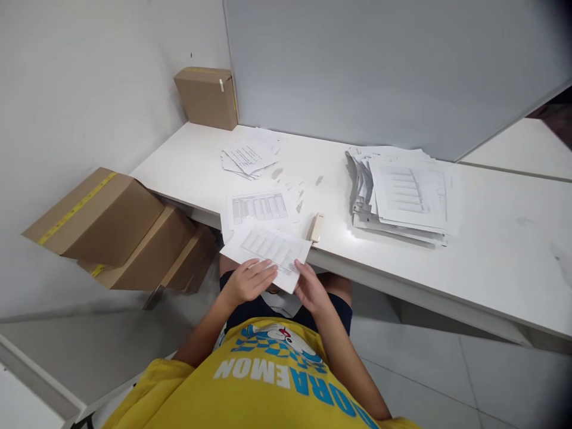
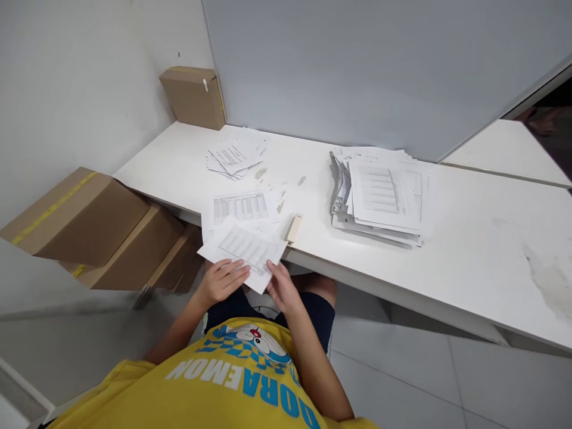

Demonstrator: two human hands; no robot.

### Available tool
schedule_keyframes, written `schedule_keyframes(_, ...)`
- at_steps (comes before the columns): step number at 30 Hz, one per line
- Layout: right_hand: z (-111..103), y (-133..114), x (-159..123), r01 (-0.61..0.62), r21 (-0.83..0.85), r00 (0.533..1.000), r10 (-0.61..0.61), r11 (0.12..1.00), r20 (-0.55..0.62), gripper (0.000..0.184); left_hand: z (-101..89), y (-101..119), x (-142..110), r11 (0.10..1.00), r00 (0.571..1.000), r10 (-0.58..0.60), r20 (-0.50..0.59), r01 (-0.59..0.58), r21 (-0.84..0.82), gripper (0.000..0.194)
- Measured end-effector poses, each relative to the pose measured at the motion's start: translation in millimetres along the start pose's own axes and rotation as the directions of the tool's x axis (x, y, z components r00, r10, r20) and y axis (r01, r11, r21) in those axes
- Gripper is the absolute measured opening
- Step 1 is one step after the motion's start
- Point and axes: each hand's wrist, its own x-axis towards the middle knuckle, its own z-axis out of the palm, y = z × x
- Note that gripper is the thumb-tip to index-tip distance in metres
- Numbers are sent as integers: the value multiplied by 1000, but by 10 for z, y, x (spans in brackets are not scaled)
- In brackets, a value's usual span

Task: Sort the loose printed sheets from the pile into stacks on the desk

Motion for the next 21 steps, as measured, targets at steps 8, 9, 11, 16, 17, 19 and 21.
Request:
schedule_keyframes(8,-503,-310,-349,210,-471,877,-378,857,-296,44,-102,-70,43,995,999,31,45,-27,-95,25)
schedule_keyframes(9,-582,-340,-418,211,-513,856,-411,832,-313,44,-80,-205,0,996,999,-32,27,34,-78,26)
schedule_keyframes(11,-733,-406,-546,189,-576,818,-452,796,-356,44,5,-499,-76,987,985,-148,84,153,-56,31)
schedule_keyframes(16,-999,-512,-728,143,-640,716,-525,755,-459,40,321,-1050,-100,911,864,-400,306,411,31,46)
schedule_keyframes(17,-1031,-516,-744,144,-642,701,-536,753,-471,40,378,-1117,-93,903,846,-416,333,428,41,48)
schedule_keyframes(19,-1081,-513,-766,153,-643,669,-558,750,-491,40,465,-1225,-94,904,830,-405,382,425,35,46)
schedule_keyframes(21,-1117,-508,-782,163,-645,642,-577,746,-505,41,516,-1319,-110,912,829,-380,409,409,18,44)
